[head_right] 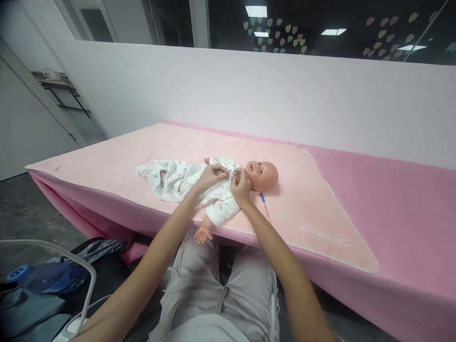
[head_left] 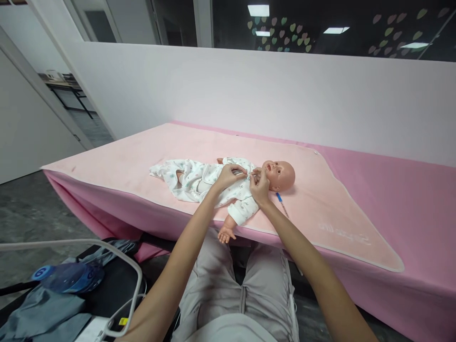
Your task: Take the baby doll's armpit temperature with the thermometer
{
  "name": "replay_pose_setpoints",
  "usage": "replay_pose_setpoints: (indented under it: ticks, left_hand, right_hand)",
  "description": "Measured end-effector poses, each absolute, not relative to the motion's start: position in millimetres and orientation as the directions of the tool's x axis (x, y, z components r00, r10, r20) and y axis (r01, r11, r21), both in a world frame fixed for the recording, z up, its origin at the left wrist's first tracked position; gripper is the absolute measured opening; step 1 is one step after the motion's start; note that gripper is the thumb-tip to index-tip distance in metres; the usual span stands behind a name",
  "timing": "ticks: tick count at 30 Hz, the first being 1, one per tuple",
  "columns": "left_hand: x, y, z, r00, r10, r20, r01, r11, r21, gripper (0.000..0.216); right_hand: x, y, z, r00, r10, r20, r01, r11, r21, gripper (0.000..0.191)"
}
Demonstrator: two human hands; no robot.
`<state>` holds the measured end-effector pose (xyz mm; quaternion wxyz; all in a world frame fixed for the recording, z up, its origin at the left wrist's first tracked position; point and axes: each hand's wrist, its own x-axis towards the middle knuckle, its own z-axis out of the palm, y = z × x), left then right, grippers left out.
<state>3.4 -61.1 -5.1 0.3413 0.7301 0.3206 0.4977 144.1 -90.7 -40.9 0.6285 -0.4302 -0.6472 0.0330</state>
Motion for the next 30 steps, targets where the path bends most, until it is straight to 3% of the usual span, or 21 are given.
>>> replay_pose_setpoints:
  ticks: [8,19,30]
  left_hand:
    - [3.1,-61.2,-4.1,0.385,0.741,0.550,0.079,-0.620,0.781,0.023]
    - [0.0,-62.5,-3.1,0.425,0.739,0.522,0.148,-0.626,0.766,0.019]
    - [3.9,-61.8,-5.6,0.328,0.738,0.590,0.189,-0.664,0.724,0.025]
  right_hand:
    - [142.9,-88.1,-43.4,0.190,0.582,0.790,0.493,0.639,-0.590,0.017]
    - [140.3,-88.9,-40.0,0.238,0.603,0.761,0.505,0.593,-0.628,0.015]
    - [140.7,-89.3,-37.8,0.245,0.604,0.759,0.563,0.548,-0.618,0.020]
